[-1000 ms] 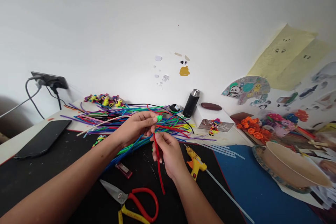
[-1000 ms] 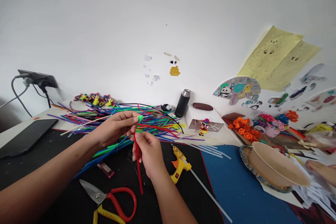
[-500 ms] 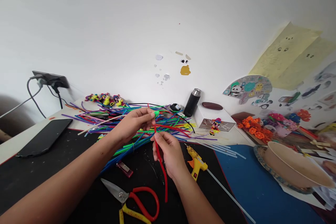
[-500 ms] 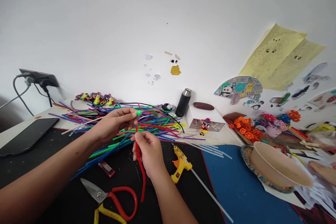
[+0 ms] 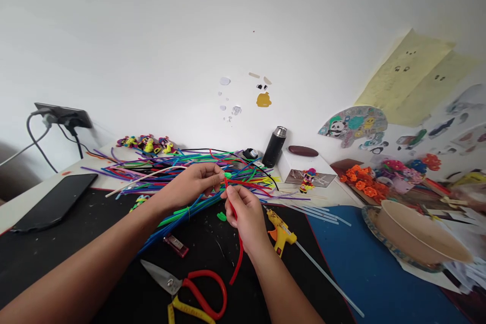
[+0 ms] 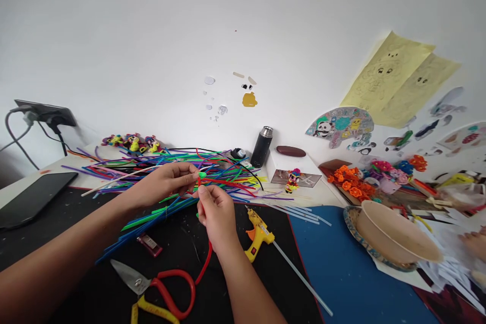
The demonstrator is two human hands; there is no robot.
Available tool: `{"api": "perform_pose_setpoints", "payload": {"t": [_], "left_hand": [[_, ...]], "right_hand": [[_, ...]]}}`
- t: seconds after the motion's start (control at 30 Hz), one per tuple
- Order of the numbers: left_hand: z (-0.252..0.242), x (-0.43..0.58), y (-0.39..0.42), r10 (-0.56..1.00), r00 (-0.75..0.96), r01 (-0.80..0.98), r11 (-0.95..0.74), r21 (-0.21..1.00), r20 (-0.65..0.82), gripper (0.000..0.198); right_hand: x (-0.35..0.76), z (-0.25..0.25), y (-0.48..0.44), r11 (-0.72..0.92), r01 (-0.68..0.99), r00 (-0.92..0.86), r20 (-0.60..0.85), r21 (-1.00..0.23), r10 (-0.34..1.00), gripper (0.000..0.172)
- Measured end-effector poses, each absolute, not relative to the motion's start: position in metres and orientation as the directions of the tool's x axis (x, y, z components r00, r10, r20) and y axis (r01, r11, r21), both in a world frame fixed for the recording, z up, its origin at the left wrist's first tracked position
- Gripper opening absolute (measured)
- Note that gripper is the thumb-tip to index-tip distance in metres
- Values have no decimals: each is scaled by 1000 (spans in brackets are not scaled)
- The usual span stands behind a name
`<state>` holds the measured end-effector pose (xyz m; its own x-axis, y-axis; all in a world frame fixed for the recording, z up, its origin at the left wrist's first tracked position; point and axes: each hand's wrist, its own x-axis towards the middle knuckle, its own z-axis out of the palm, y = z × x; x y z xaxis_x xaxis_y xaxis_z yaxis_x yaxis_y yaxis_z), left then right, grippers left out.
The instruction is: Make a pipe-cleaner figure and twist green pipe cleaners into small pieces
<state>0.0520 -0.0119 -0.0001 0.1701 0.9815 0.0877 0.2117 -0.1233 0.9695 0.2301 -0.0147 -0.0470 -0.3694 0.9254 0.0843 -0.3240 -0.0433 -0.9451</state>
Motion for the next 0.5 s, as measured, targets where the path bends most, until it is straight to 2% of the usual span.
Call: {"api": "perform_pose_setpoints", "payload": {"t": [0.5], "left_hand": [[-1,52,-12,973,227,200,-95,975,49,43]], "right_hand": [[231,-47,-14,49,-276,-290,132,-960,948,47]]}}
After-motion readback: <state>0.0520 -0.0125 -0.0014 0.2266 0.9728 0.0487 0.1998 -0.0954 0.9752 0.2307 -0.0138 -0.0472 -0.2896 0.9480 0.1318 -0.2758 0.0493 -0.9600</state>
